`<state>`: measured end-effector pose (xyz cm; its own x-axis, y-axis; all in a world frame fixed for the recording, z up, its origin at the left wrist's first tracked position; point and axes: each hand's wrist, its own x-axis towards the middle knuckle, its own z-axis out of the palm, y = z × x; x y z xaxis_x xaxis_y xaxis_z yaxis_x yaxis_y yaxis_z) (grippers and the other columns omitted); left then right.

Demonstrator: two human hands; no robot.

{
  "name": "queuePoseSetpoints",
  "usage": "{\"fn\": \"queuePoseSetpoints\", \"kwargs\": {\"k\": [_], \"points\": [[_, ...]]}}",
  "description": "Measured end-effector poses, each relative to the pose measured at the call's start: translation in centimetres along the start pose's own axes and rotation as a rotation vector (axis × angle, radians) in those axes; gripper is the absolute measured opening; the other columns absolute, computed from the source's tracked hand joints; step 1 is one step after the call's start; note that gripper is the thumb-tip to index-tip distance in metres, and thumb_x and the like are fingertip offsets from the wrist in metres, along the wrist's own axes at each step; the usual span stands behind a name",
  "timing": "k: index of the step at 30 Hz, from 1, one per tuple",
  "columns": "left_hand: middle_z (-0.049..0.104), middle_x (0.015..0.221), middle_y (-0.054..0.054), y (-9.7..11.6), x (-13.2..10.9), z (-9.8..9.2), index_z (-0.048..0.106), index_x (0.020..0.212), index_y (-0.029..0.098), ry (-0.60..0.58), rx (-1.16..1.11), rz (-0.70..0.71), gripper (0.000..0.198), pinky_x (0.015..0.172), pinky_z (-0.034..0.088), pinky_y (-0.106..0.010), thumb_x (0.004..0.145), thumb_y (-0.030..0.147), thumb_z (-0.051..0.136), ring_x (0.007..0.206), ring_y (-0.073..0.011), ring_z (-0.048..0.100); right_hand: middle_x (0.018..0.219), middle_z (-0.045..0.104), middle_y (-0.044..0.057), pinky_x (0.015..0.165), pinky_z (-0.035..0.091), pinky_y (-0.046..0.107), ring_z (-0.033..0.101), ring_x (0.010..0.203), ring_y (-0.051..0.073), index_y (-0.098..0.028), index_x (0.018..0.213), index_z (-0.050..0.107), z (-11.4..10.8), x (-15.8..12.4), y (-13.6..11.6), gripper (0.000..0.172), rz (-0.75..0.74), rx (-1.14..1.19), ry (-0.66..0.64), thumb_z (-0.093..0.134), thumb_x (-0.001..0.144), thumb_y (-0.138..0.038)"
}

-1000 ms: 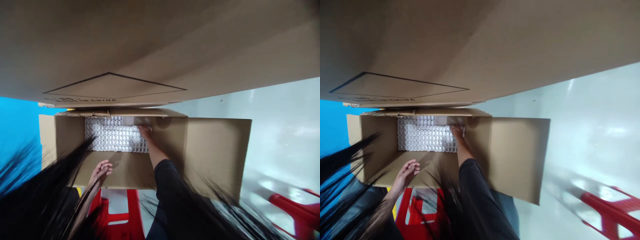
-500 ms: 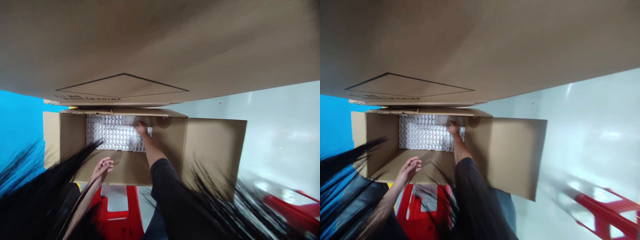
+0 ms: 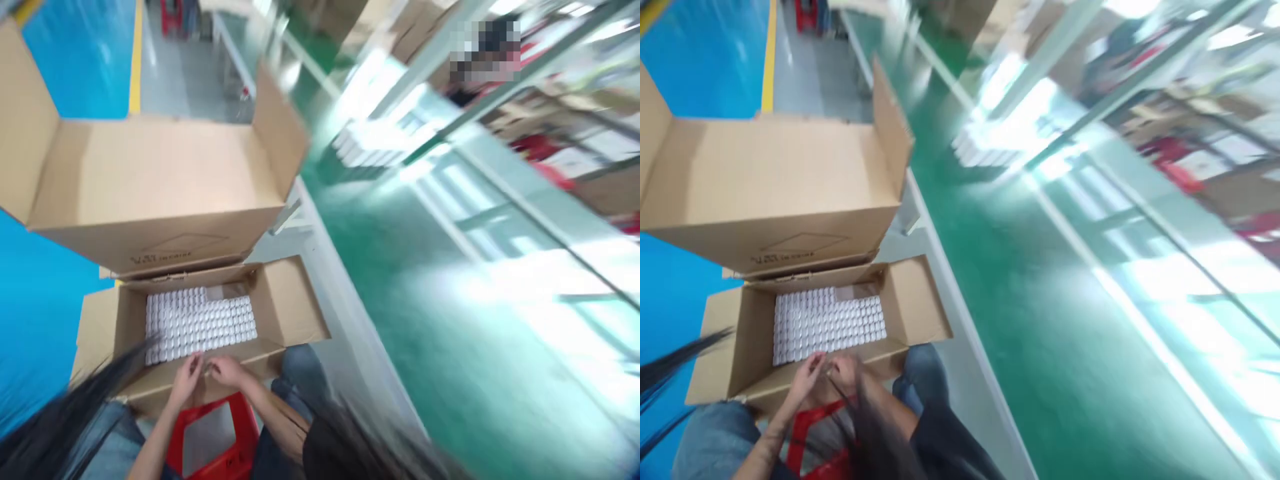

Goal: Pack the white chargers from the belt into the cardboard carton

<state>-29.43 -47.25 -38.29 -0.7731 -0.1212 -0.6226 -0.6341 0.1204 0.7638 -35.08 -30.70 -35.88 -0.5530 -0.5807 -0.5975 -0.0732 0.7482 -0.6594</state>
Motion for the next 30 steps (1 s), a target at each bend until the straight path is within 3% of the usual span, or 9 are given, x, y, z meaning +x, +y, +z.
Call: {"fn": "queuePoseSetpoints", "kwargs": {"k": [4,7,10,13,16,19,24,27,30], "points": [[0.075,0.097,-0.009,0.9,-2.6,0.8,0.069,0.081,0.027,-0.015,0.096,0.181,0.046,0.105,0.043,-0.052,0.06,0.067,0.065,0.105,-0.0377,0.066,0.11,0.073,0.0,0.092,0.052,0.031,0.067,0.107,0.023,-0.035,0.105,0.07,-0.3,-4.7,-1.5,0.029,-0.089,-0.051,0.148,0.059,0.08,-0.025],[0.075,0.098,-0.008,0.7,-5.3,1.2,0.07,0.081,0.03,0.023,0.063,0.251,0.041,0.105,0.043,-0.05,0.06,0.064,0.069,0.106,-0.0363,0.067,0.123,0.067,0.008,0.101,0.048,0.036,0.062,0.118,0.024,-0.025,0.125,0.063,-3.2,-7.4,-2.6,0.046,-0.17,-0.01,0.389,0.058,0.08,-0.016],[0.075,0.099,-0.009,-0.4,-8.1,1.4,0.07,0.082,0.03,0.038,0.048,0.24,0.044,0.104,0.044,-0.05,0.059,0.067,0.068,0.106,-0.0378,0.067,0.131,0.061,0.013,0.107,0.044,0.037,0.056,0.124,0.023,-0.017,0.133,0.057,-10.4,-10.5,-6.0,0.05,-0.341,0.015,0.657,0.057,0.083,-0.014],[0.075,0.099,-0.009,-0.7,-10.1,1.2,0.069,0.083,0.029,0.018,0.063,0.205,0.049,0.104,0.045,-0.049,0.053,0.068,0.071,0.107,-0.0394,0.066,0.135,0.057,0.011,0.11,0.041,0.034,0.051,0.128,0.018,-0.019,0.136,0.053,-20.2,-14.5,-10.0,0.047,-0.493,-0.026,0.934,0.051,0.089,-0.017],[0.075,0.1,-0.008,2.7,-11.0,0.6,0.07,0.086,0.029,0.01,0.095,0.25,0.05,0.104,0.044,-0.05,0.053,0.066,0.074,0.106,-0.0388,0.067,0.131,0.059,0.009,0.108,0.042,0.031,0.053,0.123,0.017,-0.019,0.134,0.055,-29.0,-18.4,-11.5,0.042,-0.409,-0.12,1.104,0.046,0.093,-0.019],[0.074,0.102,-0.009,11.0,-12.0,0.5,0.071,0.09,0.028,0.031,0.136,0.36,0.047,0.101,0.047,-0.051,0.056,0.06,0.077,0.103,-0.0367,0.067,0.134,0.057,0.011,0.11,0.04,0.037,0.051,0.126,0.022,-0.017,0.133,0.058,-33.8,-20.5,-9.5,0.039,-0.159,-0.228,1.131,0.049,0.094,-0.022],[0.071,0.109,-0.009,32.6,-12.3,4.7,0.07,0.105,0.024,-0.05,0.194,0.767,0.038,0.101,0.048,-0.041,0.073,0.045,0.074,0.102,-0.0279,0.066,0.142,0.05,0.012,0.117,0.026,0.048,0.039,0.137,0.027,-0.018,0.131,0.06,-34.3,-20.4,-5.0,0.037,-0.07,-0.412,1.088,0.047,0.098,-0.03],[0.066,0.117,-0.009,46.1,-8.1,10.1,0.061,0.118,0.022,-0.093,0.311,1.029,0.043,0.1,0.048,-0.04,0.08,0.042,0.068,0.11,-0.0264,0.061,0.138,0.053,0.011,0.116,0.028,0.048,0.04,0.136,0.028,-0.02,0.127,0.063,-33.8,-20.3,-4.2,0.034,-0.119,-0.393,1.105,0.049,0.097,-0.029],[0.045,0.144,-0.014,56.8,-0.5,16.1,0.046,0.136,0.018,0.0,0.531,1.151,0.067,0.107,0.04,-0.044,0.077,0.037,0.073,0.129,-0.029,0.046,0.139,0.053,0.011,0.117,0.028,0.051,0.038,0.137,0.029,-0.02,0.125,0.064,-33.6,-20.5,-4.0,0.033,-0.153,-0.357,1.11,0.05,0.096,-0.029]]}}
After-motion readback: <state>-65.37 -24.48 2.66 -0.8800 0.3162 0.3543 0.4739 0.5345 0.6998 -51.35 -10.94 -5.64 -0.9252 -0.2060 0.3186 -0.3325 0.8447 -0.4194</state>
